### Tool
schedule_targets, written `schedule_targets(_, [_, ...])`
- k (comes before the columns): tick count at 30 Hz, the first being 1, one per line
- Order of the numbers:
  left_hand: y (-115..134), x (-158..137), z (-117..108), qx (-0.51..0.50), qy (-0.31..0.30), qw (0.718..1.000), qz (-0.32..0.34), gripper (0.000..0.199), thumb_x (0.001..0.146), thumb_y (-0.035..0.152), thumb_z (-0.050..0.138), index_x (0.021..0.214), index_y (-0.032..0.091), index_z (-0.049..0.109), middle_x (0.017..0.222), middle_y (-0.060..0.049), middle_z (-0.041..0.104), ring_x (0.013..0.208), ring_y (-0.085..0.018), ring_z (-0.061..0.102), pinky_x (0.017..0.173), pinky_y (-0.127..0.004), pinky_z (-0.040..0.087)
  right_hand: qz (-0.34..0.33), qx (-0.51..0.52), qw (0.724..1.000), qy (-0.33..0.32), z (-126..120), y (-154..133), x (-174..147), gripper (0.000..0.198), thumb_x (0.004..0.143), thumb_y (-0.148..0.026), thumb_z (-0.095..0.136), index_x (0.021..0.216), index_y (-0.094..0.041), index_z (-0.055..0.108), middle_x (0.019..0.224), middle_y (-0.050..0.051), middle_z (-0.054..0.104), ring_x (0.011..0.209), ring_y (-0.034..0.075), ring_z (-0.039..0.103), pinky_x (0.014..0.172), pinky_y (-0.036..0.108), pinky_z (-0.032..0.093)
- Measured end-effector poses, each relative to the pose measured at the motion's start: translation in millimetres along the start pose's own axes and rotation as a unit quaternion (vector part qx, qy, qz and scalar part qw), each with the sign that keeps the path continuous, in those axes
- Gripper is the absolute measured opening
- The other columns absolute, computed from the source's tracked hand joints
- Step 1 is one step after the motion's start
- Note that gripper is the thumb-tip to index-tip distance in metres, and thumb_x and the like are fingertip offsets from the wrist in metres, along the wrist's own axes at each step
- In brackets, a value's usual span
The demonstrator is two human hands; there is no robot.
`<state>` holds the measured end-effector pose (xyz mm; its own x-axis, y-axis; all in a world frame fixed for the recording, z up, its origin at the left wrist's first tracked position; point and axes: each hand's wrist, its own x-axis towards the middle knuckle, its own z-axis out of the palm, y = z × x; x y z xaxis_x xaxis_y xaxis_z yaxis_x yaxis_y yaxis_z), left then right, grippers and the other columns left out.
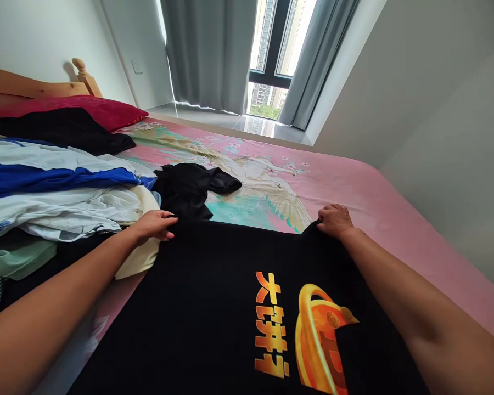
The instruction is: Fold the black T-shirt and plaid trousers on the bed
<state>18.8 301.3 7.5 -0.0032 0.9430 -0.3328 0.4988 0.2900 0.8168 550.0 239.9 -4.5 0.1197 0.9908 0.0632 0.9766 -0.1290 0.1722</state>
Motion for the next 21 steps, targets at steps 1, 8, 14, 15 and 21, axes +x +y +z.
schedule_targets(1, [0, 1, 1, -0.027, -0.013, 1.0, -0.006, 0.051, 0.055, 0.04, 0.078, 0.095, 0.014, 0.061, 0.068, -0.003, 0.066, 0.057, -0.021, 0.067, 0.051, -0.027, 0.055, 0.011, 0.01, 1.0, -0.003, -3, 5, -3, 0.02, 0.068, -0.025, 0.054, 0.084, -0.017, 0.063, 0.089, 0.008, 0.061, 0.094, 0.023, 0.051, 0.087, 0.034, 0.035])
schedule_targets(8, [-3, -9, -7, -0.107, -0.081, 0.991, 0.006, 0.061, 0.044, 0.043, 0.084, 0.093, 0.016, 0.059, 0.078, -0.003, 0.068, 0.068, -0.021, 0.069, 0.058, -0.026, 0.056, 0.0, 0.319, 0.947, 0.034, -26, 42, -79, 0.029, 0.065, -0.026, 0.05, 0.092, -0.02, 0.06, 0.082, -0.001, 0.062, 0.071, 0.014, 0.055, 0.064, 0.023, 0.041])
schedule_targets(14, [-3, -37, -34, -0.088, -0.151, 0.984, 0.041, 0.051, 0.049, 0.046, 0.082, 0.088, 0.018, 0.064, 0.08, -0.003, 0.071, 0.075, -0.018, 0.068, 0.067, -0.022, 0.056, 0.036, 0.381, 0.923, 0.036, -59, 50, -152, 0.021, 0.066, -0.03, 0.052, 0.082, -0.021, 0.061, 0.069, -0.002, 0.058, 0.059, 0.014, 0.053, 0.055, 0.025, 0.041])
schedule_targets(15, [-3, -43, -37, -0.08, -0.159, 0.983, 0.047, 0.049, 0.05, 0.046, 0.082, 0.087, 0.018, 0.065, 0.08, -0.003, 0.071, 0.076, -0.018, 0.068, 0.068, -0.021, 0.056, 0.022, 0.379, 0.923, 0.056, -64, 50, -161, 0.019, 0.065, -0.03, 0.052, 0.081, -0.021, 0.06, 0.073, 0.0, 0.06, 0.065, 0.015, 0.056, 0.058, 0.026, 0.043])
schedule_targets(21, [-9, -79, -51, -0.06, -0.176, 0.981, 0.061, 0.041, 0.052, 0.042, 0.081, 0.083, 0.02, 0.068, 0.08, -0.001, 0.07, 0.079, -0.018, 0.067, 0.072, -0.021, 0.056, -0.023, 0.339, 0.937, 0.085, -85, 42, -210, 0.015, 0.07, -0.027, 0.05, 0.082, -0.021, 0.057, 0.085, 0.001, 0.063, 0.079, 0.018, 0.06, 0.071, 0.029, 0.047])
